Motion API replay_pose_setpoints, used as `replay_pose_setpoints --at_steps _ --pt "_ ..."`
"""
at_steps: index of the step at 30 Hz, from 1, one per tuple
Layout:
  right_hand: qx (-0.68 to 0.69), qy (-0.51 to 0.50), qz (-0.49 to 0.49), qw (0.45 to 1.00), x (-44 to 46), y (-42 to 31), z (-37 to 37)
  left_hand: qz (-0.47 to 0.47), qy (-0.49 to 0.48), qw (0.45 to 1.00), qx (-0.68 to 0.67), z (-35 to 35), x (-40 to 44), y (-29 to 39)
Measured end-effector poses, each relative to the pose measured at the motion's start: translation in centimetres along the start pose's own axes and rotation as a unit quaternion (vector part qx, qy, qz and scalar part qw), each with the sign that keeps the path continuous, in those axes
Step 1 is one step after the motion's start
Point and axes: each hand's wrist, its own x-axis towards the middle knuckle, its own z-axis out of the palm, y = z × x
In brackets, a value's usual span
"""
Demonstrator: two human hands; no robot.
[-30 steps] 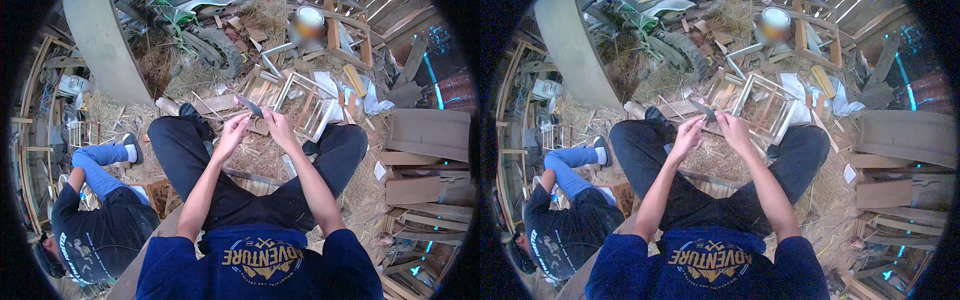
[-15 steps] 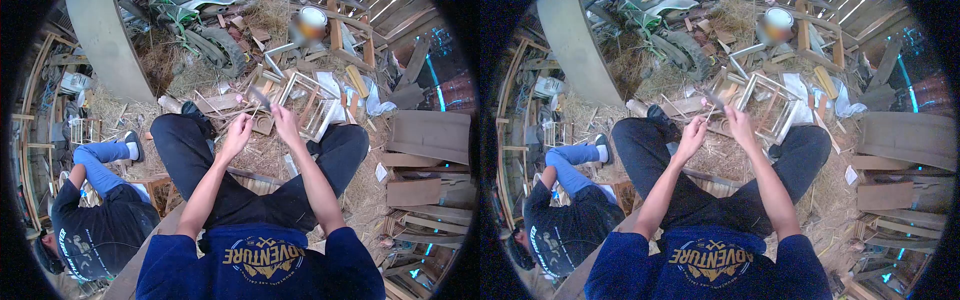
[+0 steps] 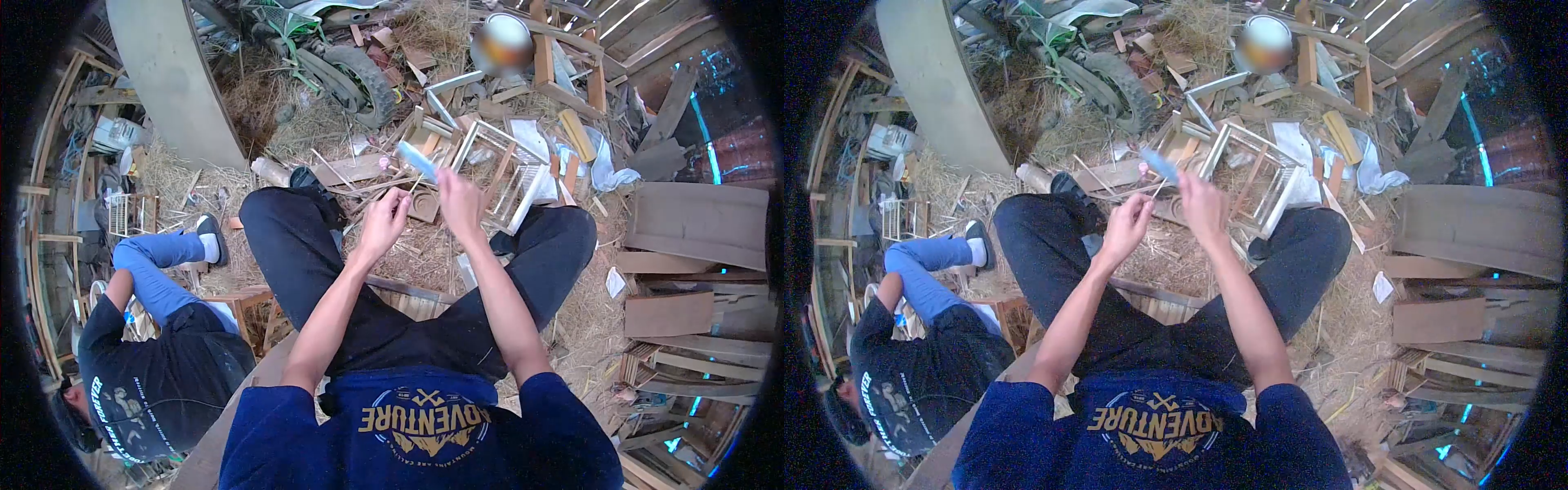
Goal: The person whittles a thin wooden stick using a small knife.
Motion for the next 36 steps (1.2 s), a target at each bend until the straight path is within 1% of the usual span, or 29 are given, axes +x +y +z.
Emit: replay_pose_setpoints --at_steps 2,3,6,7,10,11,14,15,18,19,22,23,26,27,30,31,34,35,36 --pt "0.010 0.018 0.077 0.997 0.5 0.6 -0.3 0.001 0.018 0.999 -0.042 0.3 -0.4 0.1" --pt "0.032 0.020 0.064 0.997 0.0 0.3 -0.3 0.034 0.030 0.998 -0.038 0.2 -0.4 0.3" --pt "0.013 -0.007 -0.011 1.000 -1.5 -0.8 -0.2 -0.048 -0.001 0.998 -0.033 -0.9 -1.0 1.4" --pt "-0.019 -0.001 -0.051 0.998 -1.3 -1.1 -0.6 -0.034 0.003 0.999 -0.034 -0.6 -0.7 0.3" --pt "0.000 -0.006 0.086 0.996 0.4 -0.5 -1.0 0.064 0.048 0.996 -0.037 0.2 0.0 -0.6" --pt "0.004 0.046 0.066 0.997 0.4 0.2 -0.5 0.019 0.013 1.000 -0.019 0.2 -0.3 -0.7" --pt "-0.012 0.016 -0.030 0.999 -1.7 -0.3 0.2 -0.003 0.009 1.000 -0.006 0.2 -0.9 -0.7" --pt "-0.026 0.009 -0.022 0.999 -1.8 -0.5 0.0 -0.012 0.005 0.999 -0.029 -0.3 -1.2 0.3" --pt "0.016 0.019 0.082 0.996 0.0 0.2 -1.1 0.003 -0.004 1.000 0.002 -0.1 -0.7 0.0" --pt "0.006 0.037 0.085 0.996 0.5 0.6 -1.0 -0.004 -0.024 1.000 0.000 -0.3 -0.7 0.5" --pt "-0.010 -0.059 0.009 0.998 -1.7 -0.7 -0.8 0.054 0.012 0.998 0.015 0.4 -0.9 -0.5" --pt "-0.046 -0.091 -0.025 0.994 -2.1 -0.9 -0.3 0.028 -0.006 0.999 0.023 0.4 -0.9 -0.7" --pt "-0.037 0.032 0.021 0.999 -0.8 0.9 0.4 0.027 0.000 1.000 -0.006 1.0 -0.7 -1.1" --pt "-0.021 0.049 0.061 0.997 0.1 1.3 -0.1 0.014 -0.011 1.000 0.010 0.4 -0.8 0.2" --pt "-0.032 -0.019 0.015 0.999 -1.3 0.6 -0.2 0.050 0.012 0.999 -0.004 0.9 -1.0 -0.5" --pt "-0.079 -0.040 -0.048 0.995 -2.1 -0.5 -0.7 0.014 -0.010 1.000 0.011 0.5 -1.2 0.0" --pt "-0.043 -0.013 -0.017 0.999 -1.3 -0.7 -0.3 0.001 -0.003 1.000 0.003 0.6 -0.7 0.1" --pt "-0.030 -0.045 0.088 0.995 -0.5 -0.1 -0.4 -0.010 -0.007 1.000 0.013 0.7 -0.7 0.0" --pt "-0.039 -0.015 0.055 0.998 -0.3 0.6 0.0 -0.003 -0.002 1.000 0.013 0.8 -0.8 -0.2"
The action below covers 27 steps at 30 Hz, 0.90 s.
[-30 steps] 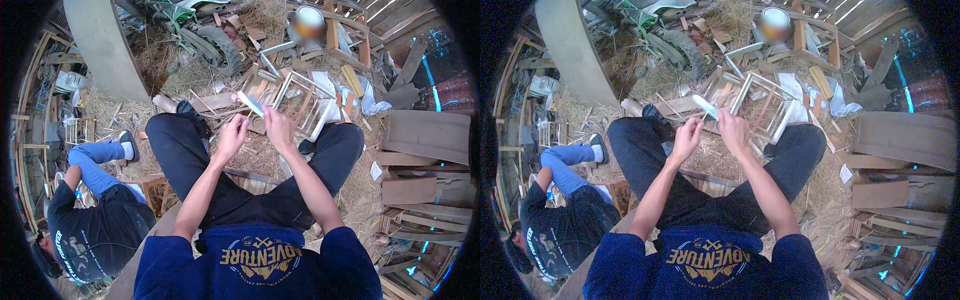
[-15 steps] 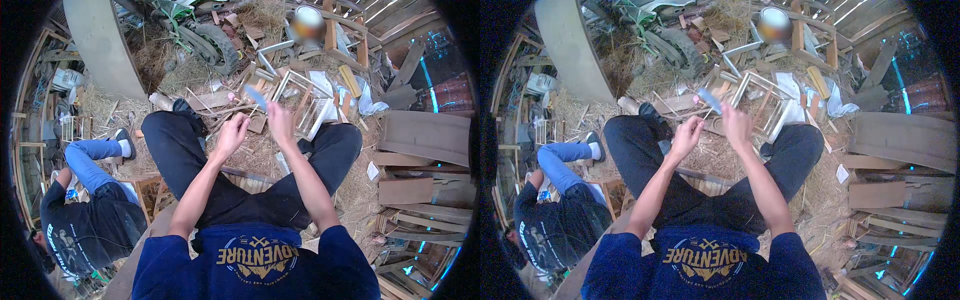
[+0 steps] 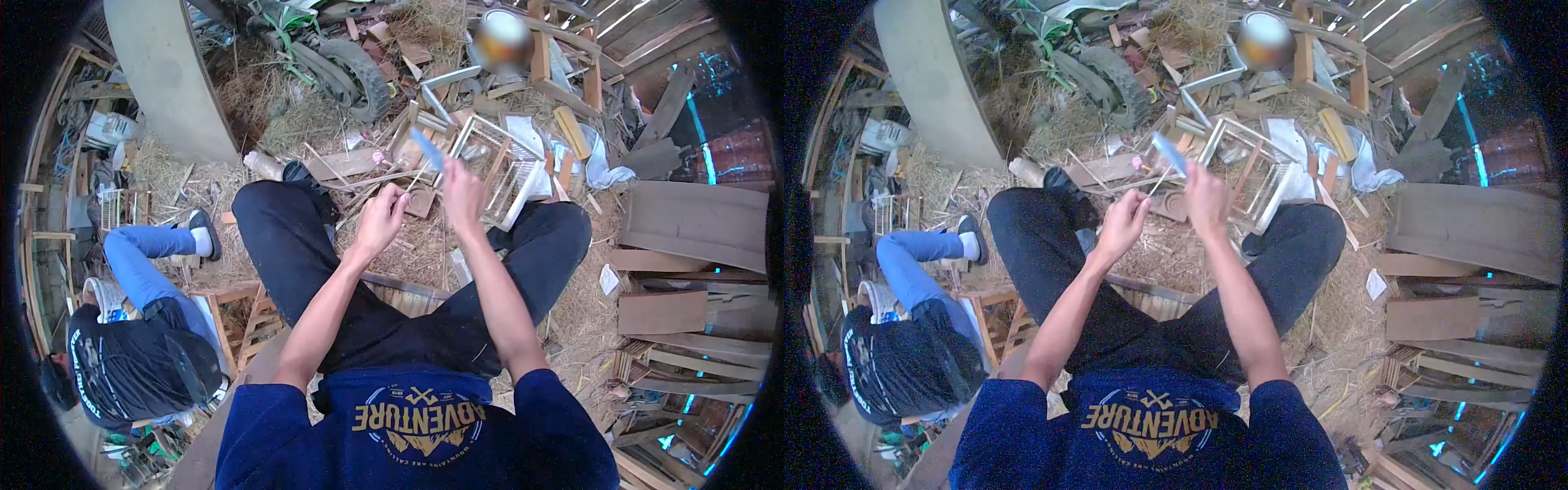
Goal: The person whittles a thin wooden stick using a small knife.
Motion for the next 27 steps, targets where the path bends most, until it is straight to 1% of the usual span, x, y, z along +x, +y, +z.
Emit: replay_pose_setpoints --at_steps 2,3,6,7,10,11,14,15,18,19,22,23,26,27 --pt "-0.013 0.062 -0.059 0.996 -0.4 1.1 1.3 0.014 0.005 1.000 0.001 0.0 -0.2 -0.4" --pt "-0.066 0.023 -0.105 0.992 -1.6 -0.8 0.2 0.033 0.016 0.999 -0.006 0.0 -0.4 -0.6" --pt "-0.028 0.065 -0.144 0.987 -1.6 -0.9 0.8 -0.003 0.013 1.000 -0.011 0.0 -0.2 -0.5" --pt "-0.033 0.049 -0.056 0.997 -0.9 -0.7 0.6 -0.001 0.012 1.000 0.001 0.1 0.0 -0.8" --pt "0.009 0.004 -0.004 1.000 -0.3 -0.5 0.3 0.059 0.055 0.997 0.000 0.5 -0.1 -1.1" --pt "-0.052 -0.056 -0.045 0.996 -1.6 -1.1 0.3 0.040 0.040 0.998 -0.014 0.4 -0.2 -1.1" --pt "-0.024 0.000 -0.092 0.995 -1.8 -1.0 1.5 0.012 0.024 1.000 -0.009 0.1 -0.2 -0.8" --pt "-0.006 -0.031 0.011 0.999 -0.7 -1.1 0.7 0.025 0.030 0.999 -0.002 0.2 0.2 -0.7" --pt "0.007 -0.018 0.031 0.999 -0.4 -0.8 0.4 0.048 0.041 0.998 0.026 0.3 -0.1 -0.8" --pt "-0.021 -0.010 -0.069 0.997 -1.6 -1.0 0.9 0.016 0.014 0.999 0.034 0.0 -0.2 -0.6" --pt "-0.009 0.044 -0.109 0.993 -1.9 -1.6 1.4 -0.030 -0.012 0.999 0.003 -0.3 0.1 0.0" --pt "-0.028 0.002 -0.034 0.999 -1.1 -1.2 1.0 0.001 0.004 1.000 -0.010 0.4 0.3 -1.0" --pt "-0.014 -0.038 -0.008 0.999 -0.7 -1.3 0.5 -0.013 0.000 1.000 -0.020 0.0 0.0 -0.1" --pt "-0.016 -0.057 -0.073 0.996 -1.9 -1.6 0.8 0.013 0.016 1.000 -0.018 0.0 -0.2 -0.2"
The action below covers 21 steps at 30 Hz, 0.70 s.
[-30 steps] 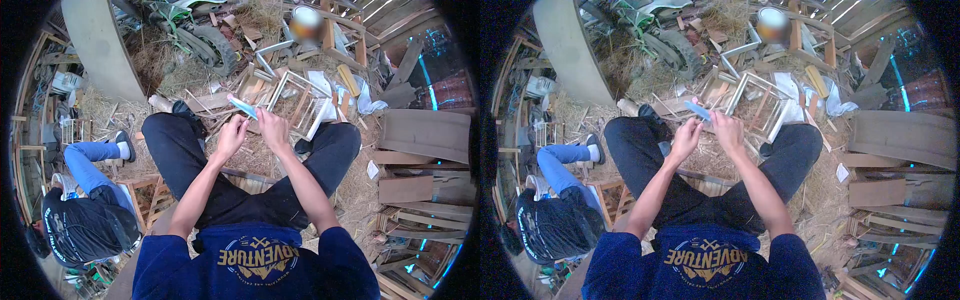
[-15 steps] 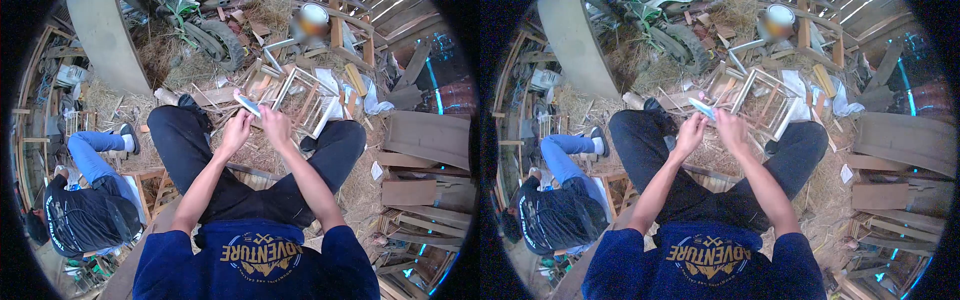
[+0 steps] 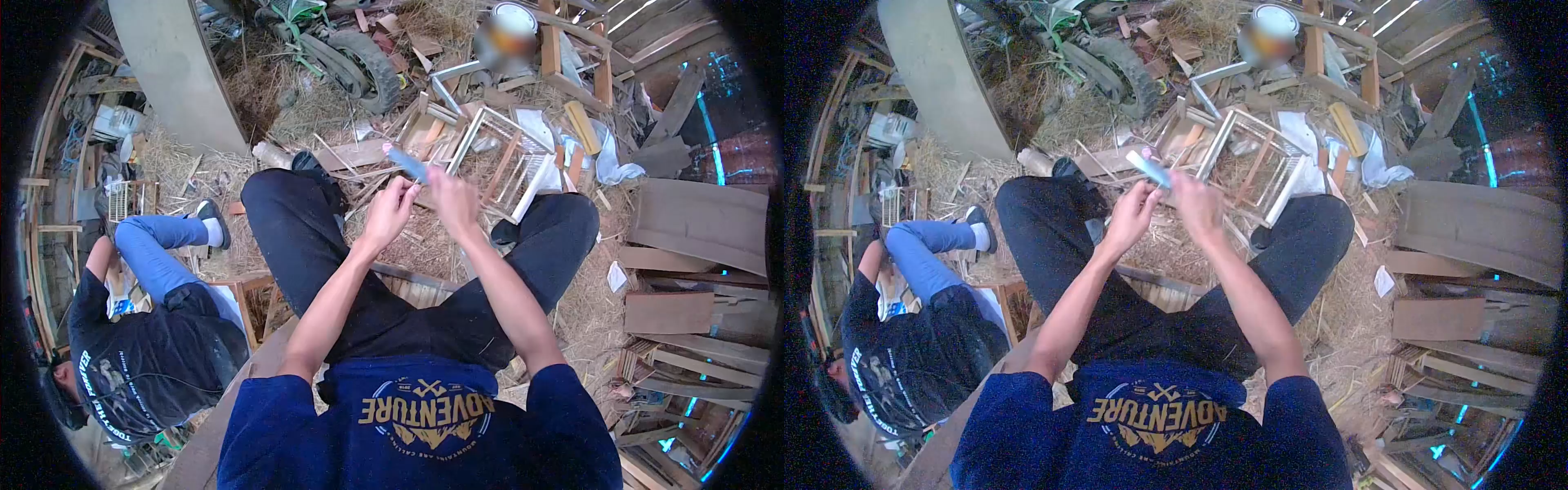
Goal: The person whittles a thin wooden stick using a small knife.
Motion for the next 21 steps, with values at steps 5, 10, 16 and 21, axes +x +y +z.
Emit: replay_pose_setpoints --at_steps 5,10,16,21 --pt "0.023 0.005 0.019 1.000 0.3 -0.5 0.0 -0.052 -0.019 0.995 -0.087 -0.2 0.5 -0.2" --pt "0.068 -0.021 0.020 0.997 0.0 -1.4 -0.8 -0.106 -0.029 0.986 -0.130 -0.4 0.3 -0.5" --pt "0.123 -0.105 0.098 0.982 0.3 -0.8 -1.6 -0.135 -0.046 0.969 -0.202 -0.4 0.3 -0.2" --pt "0.169 -0.137 0.123 0.968 0.4 0.2 -1.5 -0.175 -0.166 0.940 -0.243 -1.9 0.2 -0.9"
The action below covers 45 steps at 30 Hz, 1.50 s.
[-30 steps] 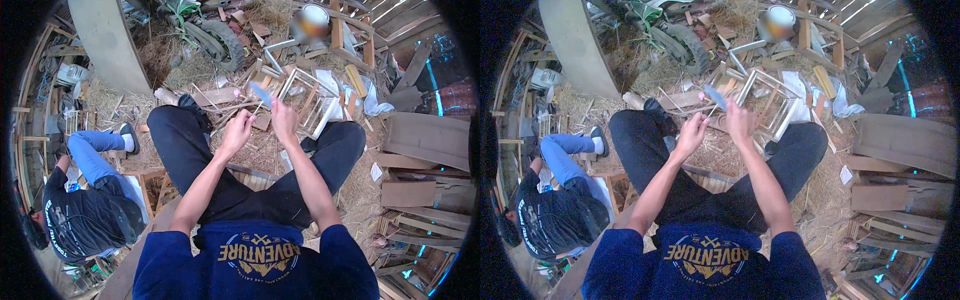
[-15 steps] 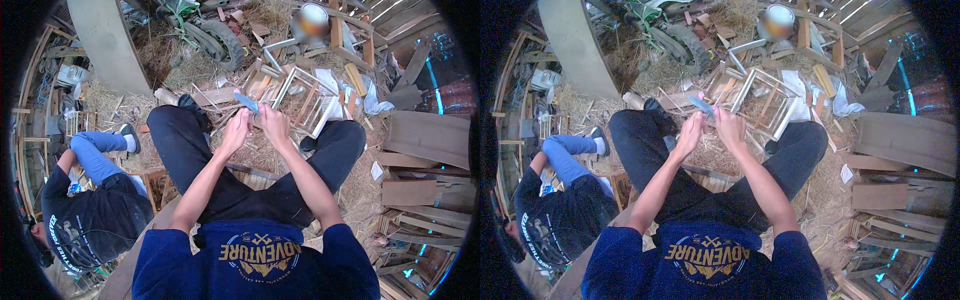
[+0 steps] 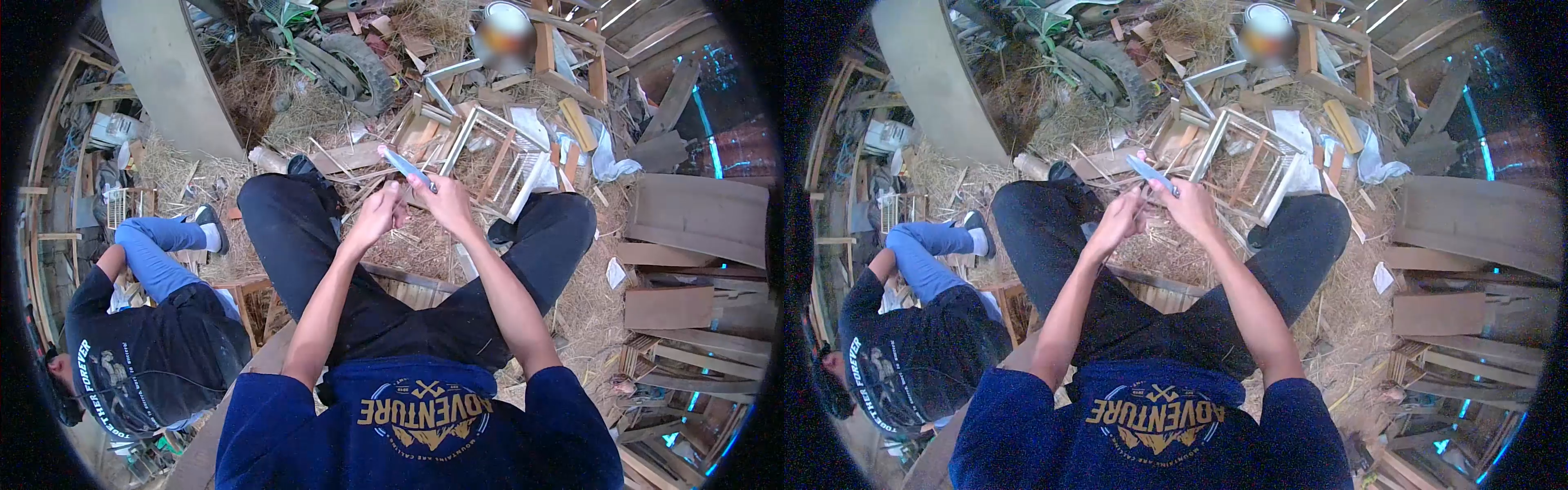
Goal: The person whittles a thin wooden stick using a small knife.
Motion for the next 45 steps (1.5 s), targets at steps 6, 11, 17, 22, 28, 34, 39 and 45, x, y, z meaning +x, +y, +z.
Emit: replay_pose_setpoints --at_steps 6,11,17,22,28,34,39,45 --pt "0.099 0.005 0.000 0.995 1.1 2.0 2.0 0.144 0.042 0.986 0.066 1.0 0.0 -2.1" --pt "0.168 0.020 -0.004 0.986 1.9 3.3 2.9 0.110 0.021 0.994 0.018 1.2 0.4 -1.8" --pt "0.151 0.090 0.037 0.984 3.1 4.1 0.5 0.044 -0.015 0.998 0.038 0.6 0.0 -0.6" --pt "0.035 0.173 0.028 0.984 2.4 2.5 -1.7 0.146 0.059 0.975 0.158 0.3 0.4 -1.1" --pt "-0.123 0.207 -0.025 0.970 0.6 2.6 -1.3 0.158 0.103 0.955 0.227 0.8 -0.3 0.3" --pt "-0.015 0.246 0.059 0.967 2.2 1.1 -3.5 0.171 0.129 0.937 0.277 0.7 -1.1 1.2" --pt "-0.145 0.246 -0.091 0.954 0.5 2.1 -0.8 0.172 0.138 0.931 0.292 0.5 -1.5 1.1" --pt "-0.064 0.284 -0.030 0.956 1.0 1.9 -0.8 0.201 0.124 0.916 0.325 0.9 -1.1 0.4"
